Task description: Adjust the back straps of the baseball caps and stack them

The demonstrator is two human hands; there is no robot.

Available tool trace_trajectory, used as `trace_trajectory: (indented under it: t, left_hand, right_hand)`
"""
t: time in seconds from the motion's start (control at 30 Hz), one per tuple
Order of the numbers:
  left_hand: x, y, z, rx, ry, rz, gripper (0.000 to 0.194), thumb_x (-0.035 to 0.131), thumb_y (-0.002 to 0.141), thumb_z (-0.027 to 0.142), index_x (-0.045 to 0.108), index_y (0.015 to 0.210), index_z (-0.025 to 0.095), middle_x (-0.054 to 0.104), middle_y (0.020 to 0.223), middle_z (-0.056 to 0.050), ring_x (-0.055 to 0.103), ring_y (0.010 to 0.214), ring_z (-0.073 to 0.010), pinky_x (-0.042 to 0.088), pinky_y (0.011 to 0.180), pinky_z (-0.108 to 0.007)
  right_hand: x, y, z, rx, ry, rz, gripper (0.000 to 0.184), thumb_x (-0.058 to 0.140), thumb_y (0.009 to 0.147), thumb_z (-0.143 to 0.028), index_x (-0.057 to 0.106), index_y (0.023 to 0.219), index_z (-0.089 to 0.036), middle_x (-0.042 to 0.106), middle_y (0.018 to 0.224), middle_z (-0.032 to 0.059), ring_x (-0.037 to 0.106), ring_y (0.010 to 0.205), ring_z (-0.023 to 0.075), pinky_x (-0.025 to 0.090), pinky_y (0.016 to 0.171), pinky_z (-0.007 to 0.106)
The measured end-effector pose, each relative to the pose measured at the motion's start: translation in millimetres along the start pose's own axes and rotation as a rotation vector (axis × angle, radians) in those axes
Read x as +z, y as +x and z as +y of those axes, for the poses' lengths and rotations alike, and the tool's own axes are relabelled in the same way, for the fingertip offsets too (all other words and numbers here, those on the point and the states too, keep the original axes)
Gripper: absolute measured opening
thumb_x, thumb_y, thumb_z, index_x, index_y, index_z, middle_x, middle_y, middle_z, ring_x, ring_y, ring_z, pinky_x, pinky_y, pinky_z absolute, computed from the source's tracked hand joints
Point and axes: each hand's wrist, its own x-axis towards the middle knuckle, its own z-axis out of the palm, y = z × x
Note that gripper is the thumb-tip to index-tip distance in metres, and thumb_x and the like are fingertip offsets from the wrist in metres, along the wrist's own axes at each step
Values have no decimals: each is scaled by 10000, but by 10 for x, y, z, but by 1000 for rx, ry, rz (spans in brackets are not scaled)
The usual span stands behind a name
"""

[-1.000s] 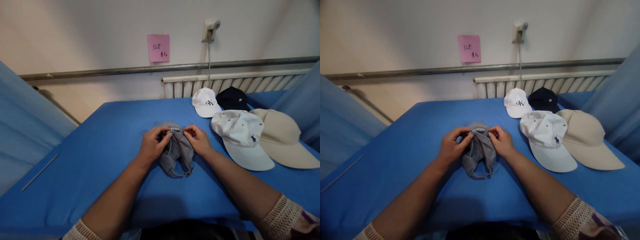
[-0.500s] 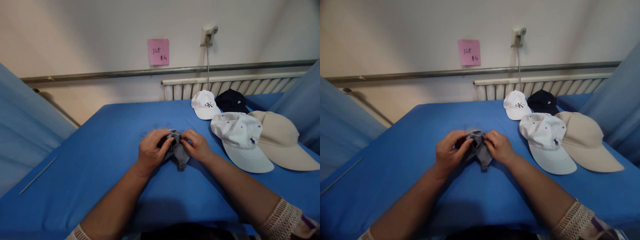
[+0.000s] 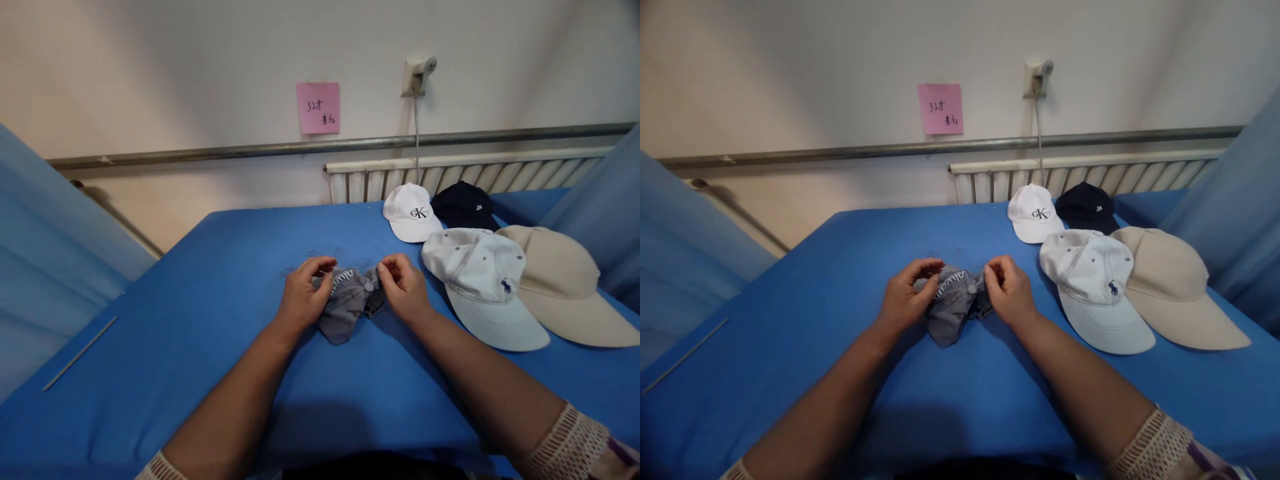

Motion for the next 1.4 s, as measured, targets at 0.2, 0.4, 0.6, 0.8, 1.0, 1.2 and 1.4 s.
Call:
trace_trajectory:
  t: [0.2,0.4,0.6,0.8,1.0,1.2,1.4]
  left_hand:
    - [-179,82,-28,98,57,-395,359,524,729,102,677,1037,205,694,1139,-59,615,1091,-229,451,1002,-407]
    - [-193,87,-20,91,95,-528,109,563,755,176,663,794,190,690,1112,-62,615,1061,-238,458,973,-411]
    - [-106,58,-11,-32,-137,-301,335,631,821,310,645,1136,195,690,1094,-95,650,968,-217,510,880,-377]
    - [101,22,-89,-17,-153,-218,278,665,811,282,688,1084,235,708,1042,-51,642,974,-197,487,919,-378]
    - [28,97,-192,-419,-576,69,368,696,787,406,681,1073,174,710,947,-69,652,789,-159,530,713,-287]
    - [67,61,-97,-539,-799,4,412,760,732,416,695,1059,173,718,900,-71,648,706,-140,534,636,-256]
    - [154,9,-46,-442,-698,-87,364,720,771,407,715,1071,201,726,952,-72,660,759,-153,536,663,-267]
  right_hand:
    - [-35,-103,-133,-41,137,-213,155,495,935,-366,559,939,-225,577,636,-22,556,561,145,444,581,279]
    - [37,-79,-40,-17,180,-219,325,639,834,-367,533,1100,-212,676,960,63,632,734,168,509,639,295]
    - [133,-75,43,52,238,-243,290,628,822,-275,547,1094,-217,690,955,56,667,801,176,551,732,333]
    - [215,-127,-2,-46,350,-312,238,589,838,-220,563,1074,-231,620,1150,70,651,918,161,550,854,358]
    - [197,-83,13,-95,205,-198,72,574,861,-231,622,914,-226,635,911,47,624,807,172,540,739,331]
    - [213,-101,-44,-127,169,-284,211,618,864,-288,642,1071,-255,648,1032,65,633,879,190,532,796,353]
    - [280,-113,-54,-156,-72,-279,49,587,854,-230,595,806,-231,602,810,31,579,791,193,461,689,326]
